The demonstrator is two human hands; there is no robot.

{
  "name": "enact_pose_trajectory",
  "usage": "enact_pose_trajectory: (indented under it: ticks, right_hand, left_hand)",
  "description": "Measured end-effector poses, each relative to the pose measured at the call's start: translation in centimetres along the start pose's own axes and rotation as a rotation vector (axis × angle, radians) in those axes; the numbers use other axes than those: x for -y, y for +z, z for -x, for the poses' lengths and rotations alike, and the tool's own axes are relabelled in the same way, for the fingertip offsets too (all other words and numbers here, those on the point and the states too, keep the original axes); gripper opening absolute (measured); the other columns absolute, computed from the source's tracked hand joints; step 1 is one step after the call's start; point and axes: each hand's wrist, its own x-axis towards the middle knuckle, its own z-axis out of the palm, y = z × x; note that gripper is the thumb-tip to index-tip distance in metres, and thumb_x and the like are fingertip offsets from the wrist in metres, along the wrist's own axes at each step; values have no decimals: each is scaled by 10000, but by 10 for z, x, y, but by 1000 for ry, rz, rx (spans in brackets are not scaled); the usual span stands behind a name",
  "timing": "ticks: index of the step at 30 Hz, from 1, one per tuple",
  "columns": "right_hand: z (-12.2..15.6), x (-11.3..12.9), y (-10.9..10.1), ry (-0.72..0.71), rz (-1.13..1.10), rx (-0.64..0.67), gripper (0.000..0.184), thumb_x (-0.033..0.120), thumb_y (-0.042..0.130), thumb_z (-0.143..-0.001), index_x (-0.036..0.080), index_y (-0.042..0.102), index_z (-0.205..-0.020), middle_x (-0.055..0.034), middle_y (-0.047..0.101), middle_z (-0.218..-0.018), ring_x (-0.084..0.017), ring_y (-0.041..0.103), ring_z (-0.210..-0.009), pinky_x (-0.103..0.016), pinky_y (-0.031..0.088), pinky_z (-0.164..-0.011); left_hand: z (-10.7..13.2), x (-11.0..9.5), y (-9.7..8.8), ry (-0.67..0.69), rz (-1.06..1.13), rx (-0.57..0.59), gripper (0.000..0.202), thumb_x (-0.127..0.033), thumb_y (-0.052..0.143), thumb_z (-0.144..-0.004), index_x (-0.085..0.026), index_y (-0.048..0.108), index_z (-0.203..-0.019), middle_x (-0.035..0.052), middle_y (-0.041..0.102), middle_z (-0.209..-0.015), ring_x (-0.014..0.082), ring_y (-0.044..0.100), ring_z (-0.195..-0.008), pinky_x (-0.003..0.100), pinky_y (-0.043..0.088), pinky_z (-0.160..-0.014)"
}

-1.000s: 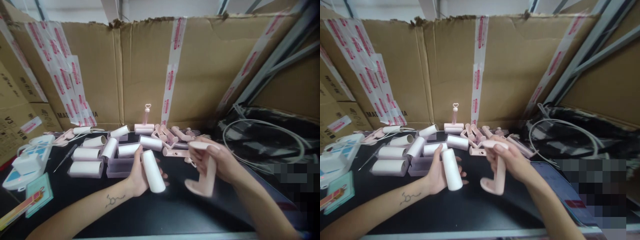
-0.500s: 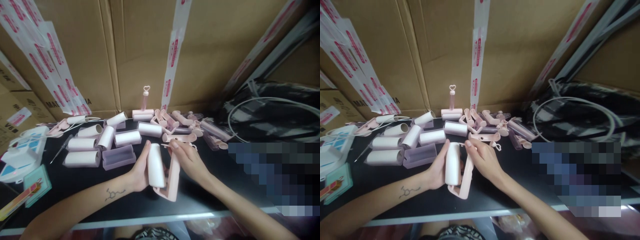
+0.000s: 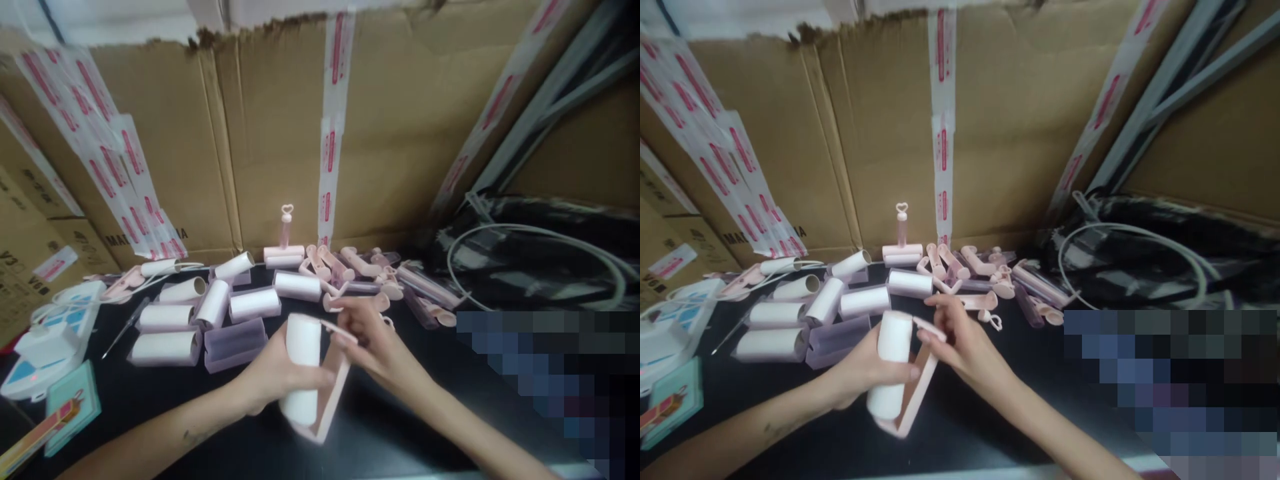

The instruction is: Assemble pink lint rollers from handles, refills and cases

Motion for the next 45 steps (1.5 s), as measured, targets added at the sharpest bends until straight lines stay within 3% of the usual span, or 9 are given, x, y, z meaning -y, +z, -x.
enact_pose_trajectory:
  ticks: [3, 5, 12, 17, 24, 31, 38, 42, 45]
  right_hand:
    - [5, 8, 2, -17, -57, 249, 600, 219, 555, -798, 228, 345, -1360, 3, 551, -789, -135, 566, -645, -227, 468, -576]
    - [9, 12, 5, -73, 2, 363, 585, 113, 519, -749, 253, 461, -1314, -19, 594, -830, -162, 609, -738, -248, 491, -646]
    - [1, 8, 1, -64, 0, 242, 440, 83, 398, -716, 215, 613, -1076, -40, 646, -848, -182, 632, -766, -273, 511, -672]
    - [-21, 6, -13, 32, 43, 133, 227, 152, 448, -705, 214, 648, -792, -14, 675, -748, -195, 629, -693, -280, 487, -592]
    - [-17, -7, -15, 57, 102, 260, 251, 154, 468, -722, 205, 685, -839, -18, 701, -798, -198, 640, -721, -287, 485, -644]
    - [-23, -35, -30, 104, 364, 374, 165, 223, 521, -734, 210, 678, -685, -10, 665, -632, -191, 614, -592, -269, 444, -545]
    - [-20, -61, -8, 99, 504, 208, 336, 300, 531, -797, 172, 599, -1100, -122, 561, -1195, -243, 651, -835, -351, 516, -694]
    - [-16, -38, -5, -108, 575, 128, 353, 296, 555, -813, 151, 589, -1133, -171, 509, -1233, -308, 561, -1039, -434, 482, -806]
    - [-7, -14, 5, -364, 431, 339, 269, 358, 586, -818, 185, 636, -1018, -107, 610, -1092, -274, 517, -1101, -465, 353, -991]
  left_hand:
    - [12, 2, -7, 13, -122, 61, 511, -100, 740, -557, -163, 547, -1026, 46, 620, -981, 220, 585, -915, 305, 462, -772]
    - [23, 8, -10, 7, -143, 128, 531, -122, 787, -488, -181, 582, -975, 40, 634, -962, 251, 594, -931, 327, 471, -785]
    - [55, 6, -9, -108, -50, -15, 454, -310, 831, -512, -200, 575, -870, 5, 647, -716, 196, 621, -670, 300, 501, -603]
    - [30, -2, -14, -30, 233, -329, 388, -465, 695, -696, -161, 486, -814, 14, 612, -641, 163, 619, -595, 296, 524, -577]
    - [-2, 5, -14, -23, 374, -343, 366, -506, 533, -805, -144, 495, -831, 32, 612, -717, 179, 636, -653, 377, 539, -704]
    - [14, 19, -14, 216, -122, -132, 307, -429, 583, -807, -166, 482, -931, 59, 619, -860, 180, 608, -784, 299, 487, -708]
    - [16, 33, -27, 377, -424, -109, 391, -395, 637, -770, -190, 431, -1032, 73, 621, -967, 218, 600, -907, 380, 455, -855]
    - [12, 27, -24, 296, -118, -189, 328, -479, 515, -838, -170, 486, -942, 60, 643, -844, 212, 645, -769, 344, 517, -697]
    - [12, 24, -20, 277, 109, -257, 380, -542, 464, -843, -167, 518, -872, 38, 638, -779, 195, 651, -676, 335, 535, -634]
